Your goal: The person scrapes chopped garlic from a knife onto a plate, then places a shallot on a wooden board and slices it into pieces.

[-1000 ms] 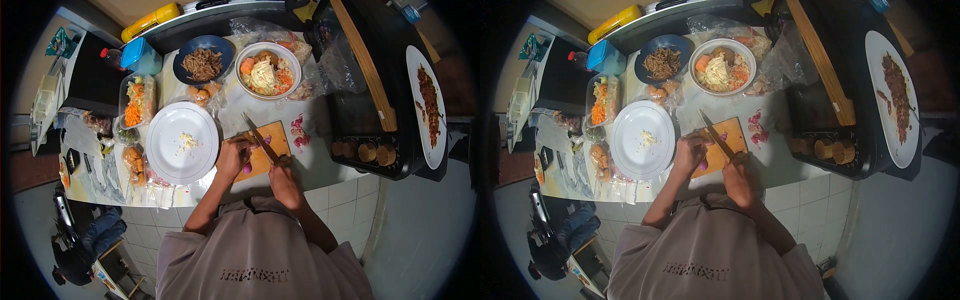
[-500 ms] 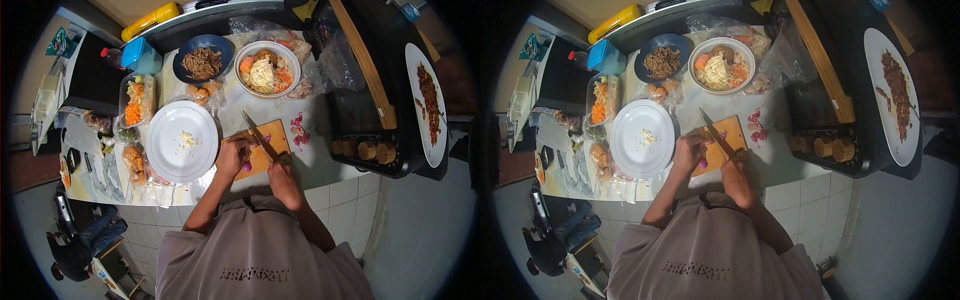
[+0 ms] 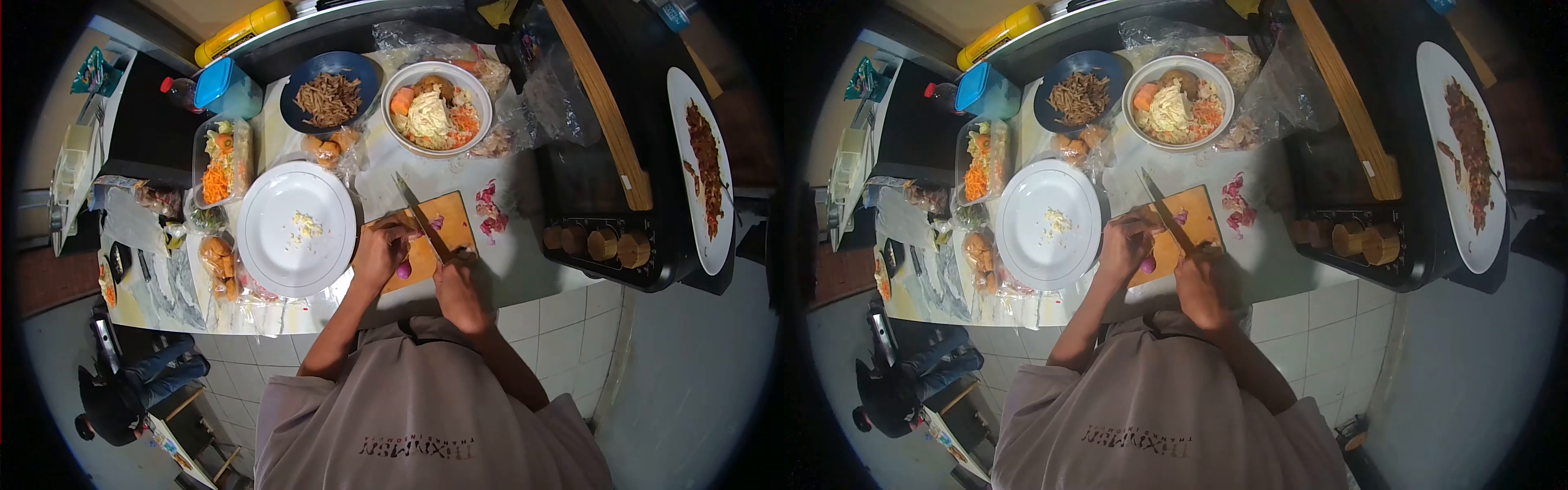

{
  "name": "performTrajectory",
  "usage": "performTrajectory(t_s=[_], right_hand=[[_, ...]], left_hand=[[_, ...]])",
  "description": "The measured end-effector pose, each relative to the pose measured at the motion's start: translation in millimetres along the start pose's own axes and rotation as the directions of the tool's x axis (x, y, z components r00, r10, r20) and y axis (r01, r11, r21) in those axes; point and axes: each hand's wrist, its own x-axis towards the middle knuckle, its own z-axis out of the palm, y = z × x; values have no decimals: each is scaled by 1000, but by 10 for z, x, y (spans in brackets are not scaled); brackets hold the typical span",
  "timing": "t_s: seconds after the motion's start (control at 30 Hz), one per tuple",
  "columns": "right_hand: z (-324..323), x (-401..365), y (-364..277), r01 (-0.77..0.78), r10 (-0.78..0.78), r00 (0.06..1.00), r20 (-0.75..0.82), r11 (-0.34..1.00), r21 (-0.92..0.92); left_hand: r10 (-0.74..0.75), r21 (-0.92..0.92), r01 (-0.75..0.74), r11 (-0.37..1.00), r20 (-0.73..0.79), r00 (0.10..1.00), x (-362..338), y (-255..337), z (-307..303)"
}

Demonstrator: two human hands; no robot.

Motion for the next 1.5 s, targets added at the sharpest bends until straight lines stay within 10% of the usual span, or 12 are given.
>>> performTrajectory(t_s=[0.07,0.63,1.1,1.43,1.5], right_hand=[[208,-4,42,-193,193,981,15,981,-33],[192,-74,84,59,-61,998,-15,992,-112],[148,54,-37,-166,166,985,34,986,-27],[151,-36,42,64,-87,991,-105,978,-199],[80,31,2,-131,139,990,30,972,-193]], left_hand=[[23,7,-23,1000,-11,1000,4,-20,-7],[40,33,-40,999,-7,999,-5,21,-37],[45,7,-45,999,-1,999,-1,-20,-8],[43,13,-44,999,31,999,12,7,-48],[35,-29,-34,999,31,999,12,32,-51]])
